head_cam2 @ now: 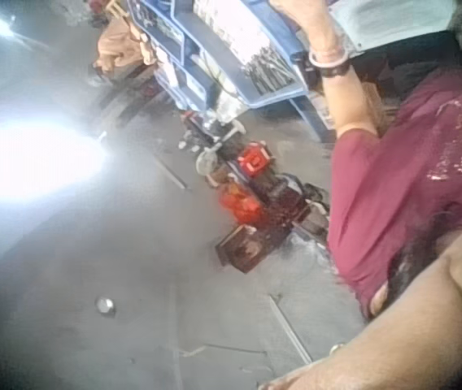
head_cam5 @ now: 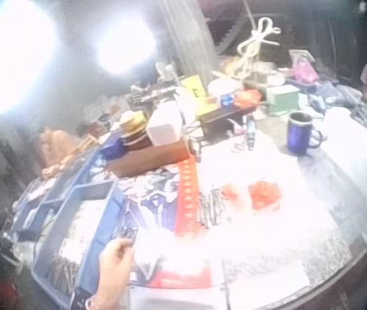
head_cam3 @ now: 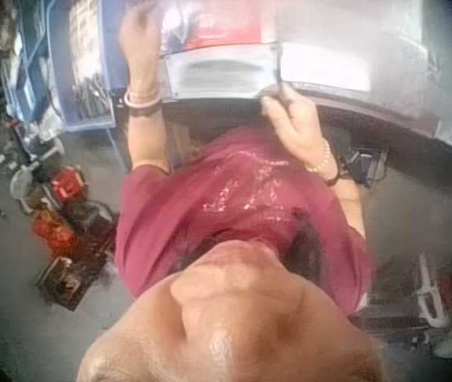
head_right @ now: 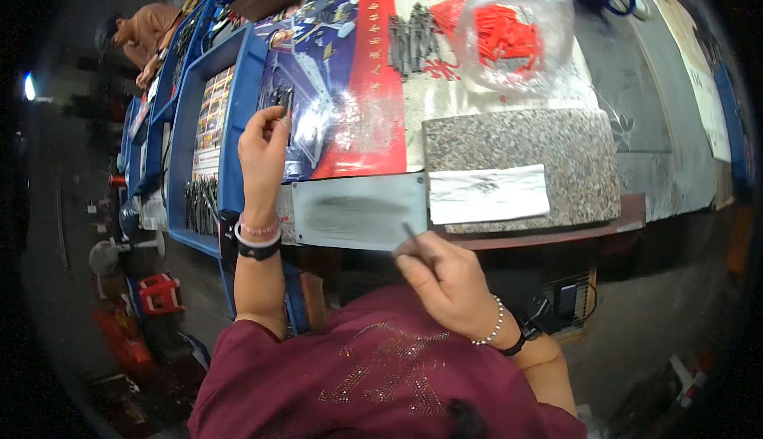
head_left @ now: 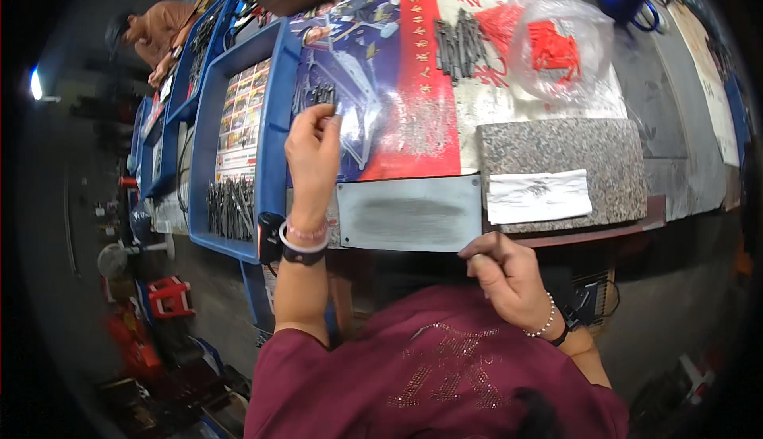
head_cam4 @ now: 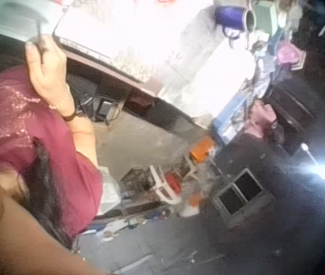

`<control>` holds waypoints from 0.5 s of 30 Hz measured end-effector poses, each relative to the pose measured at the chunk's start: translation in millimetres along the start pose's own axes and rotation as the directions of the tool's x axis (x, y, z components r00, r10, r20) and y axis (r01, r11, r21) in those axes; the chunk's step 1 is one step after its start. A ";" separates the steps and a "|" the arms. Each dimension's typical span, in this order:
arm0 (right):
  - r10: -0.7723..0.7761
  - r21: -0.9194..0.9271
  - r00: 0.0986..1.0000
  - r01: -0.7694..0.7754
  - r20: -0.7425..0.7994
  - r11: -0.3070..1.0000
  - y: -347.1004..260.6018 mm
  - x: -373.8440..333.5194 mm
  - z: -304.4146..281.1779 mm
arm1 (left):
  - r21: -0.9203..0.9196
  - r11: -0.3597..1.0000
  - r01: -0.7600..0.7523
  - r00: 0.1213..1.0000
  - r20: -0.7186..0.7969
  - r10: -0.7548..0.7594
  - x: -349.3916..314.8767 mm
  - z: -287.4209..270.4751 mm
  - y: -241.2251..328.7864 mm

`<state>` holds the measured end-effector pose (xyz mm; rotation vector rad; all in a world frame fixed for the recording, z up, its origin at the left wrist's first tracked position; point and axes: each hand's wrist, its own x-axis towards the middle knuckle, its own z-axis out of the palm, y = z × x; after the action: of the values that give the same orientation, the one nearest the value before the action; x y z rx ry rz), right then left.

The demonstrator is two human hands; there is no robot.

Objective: The person repeatedly sharpens small metal rods with red tips on a stone block using a file. They pick up rods from a blue bin, file the tips, inspect them, and place them back on the table. The process is repeated for multiple rods throughout the clip.

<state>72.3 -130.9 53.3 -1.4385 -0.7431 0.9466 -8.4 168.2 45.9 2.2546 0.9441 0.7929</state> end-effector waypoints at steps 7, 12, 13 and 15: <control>-0.277 -0.087 0.958 0.283 0.081 0.955 32.7 2.9 16.8 | 0.399 0.895 -0.200 0.978 0.026 0.207 24.7 8.4 -44.4; -0.423 -0.133 0.906 0.420 0.006 0.898 37.5 25.1 35.9 | 0.533 0.799 -0.280 0.960 0.133 0.248 38.1 -1.3 -53.8; -0.470 -0.166 0.882 0.467 0.023 0.869 35.5 31.4 40.3 | 0.483 0.832 -0.274 0.962 0.128 0.242 41.2 -6.0 -57.6; -0.528 -0.133 0.849 0.527 0.031 0.839 28.0 43.5 54.8 | 0.615 0.707 -0.348 0.920 0.082 0.382 42.6 -22.4 -68.2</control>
<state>41.8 -69.6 21.7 -1.2482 -1.1464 0.4650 -28.6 247.0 27.0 3.0928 0.8741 0.7813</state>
